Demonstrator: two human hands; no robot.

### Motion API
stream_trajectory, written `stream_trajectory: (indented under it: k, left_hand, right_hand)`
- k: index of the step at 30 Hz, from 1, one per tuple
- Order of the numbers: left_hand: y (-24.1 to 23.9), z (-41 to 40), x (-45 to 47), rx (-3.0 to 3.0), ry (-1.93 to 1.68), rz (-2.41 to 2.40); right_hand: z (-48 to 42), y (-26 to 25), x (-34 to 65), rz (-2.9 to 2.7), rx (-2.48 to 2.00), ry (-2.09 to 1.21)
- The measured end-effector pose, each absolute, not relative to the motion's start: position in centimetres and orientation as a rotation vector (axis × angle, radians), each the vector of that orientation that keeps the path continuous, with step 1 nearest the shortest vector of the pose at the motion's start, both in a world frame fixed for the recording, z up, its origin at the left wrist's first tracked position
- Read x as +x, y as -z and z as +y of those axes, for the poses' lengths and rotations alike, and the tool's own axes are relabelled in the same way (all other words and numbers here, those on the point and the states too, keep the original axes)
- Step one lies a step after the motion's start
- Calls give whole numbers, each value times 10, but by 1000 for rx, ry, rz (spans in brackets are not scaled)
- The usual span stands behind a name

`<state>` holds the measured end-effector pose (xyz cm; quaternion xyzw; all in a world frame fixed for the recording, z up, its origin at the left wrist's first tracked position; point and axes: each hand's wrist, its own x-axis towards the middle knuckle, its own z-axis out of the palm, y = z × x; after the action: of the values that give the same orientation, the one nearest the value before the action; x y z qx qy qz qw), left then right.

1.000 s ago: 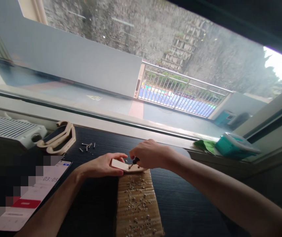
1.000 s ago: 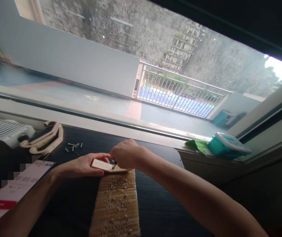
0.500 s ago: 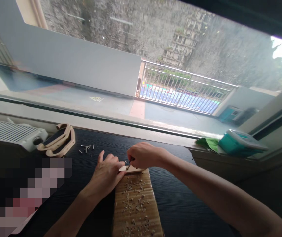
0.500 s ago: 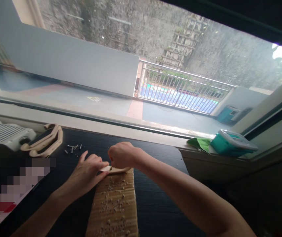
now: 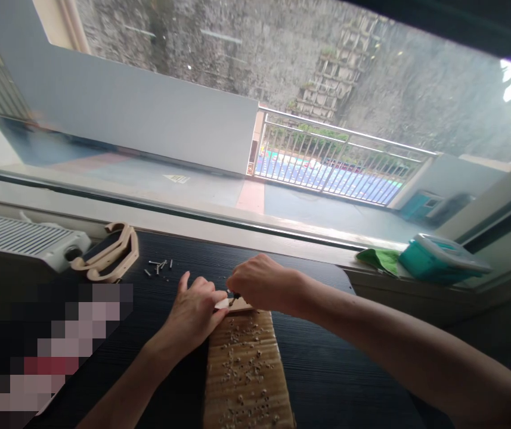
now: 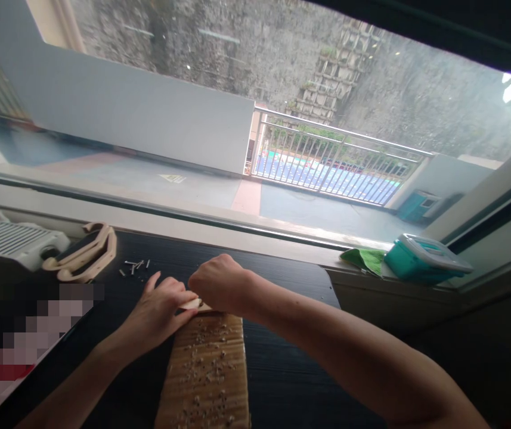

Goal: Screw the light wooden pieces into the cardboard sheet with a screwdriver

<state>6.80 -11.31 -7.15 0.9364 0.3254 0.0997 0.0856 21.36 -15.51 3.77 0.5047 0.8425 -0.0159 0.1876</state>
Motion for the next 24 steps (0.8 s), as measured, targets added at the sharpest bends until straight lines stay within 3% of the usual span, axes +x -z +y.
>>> stream_trajectory:
  k: [13, 24]
  left_hand:
    - [72, -114, 69, 2799, -288, 980]
    - [77, -113, 68, 2802, -330, 954]
  right_hand:
    - [-148, -28, 220, 2262, 1678, 196]
    - [-157, -33, 206, 2387, 1444, 99]
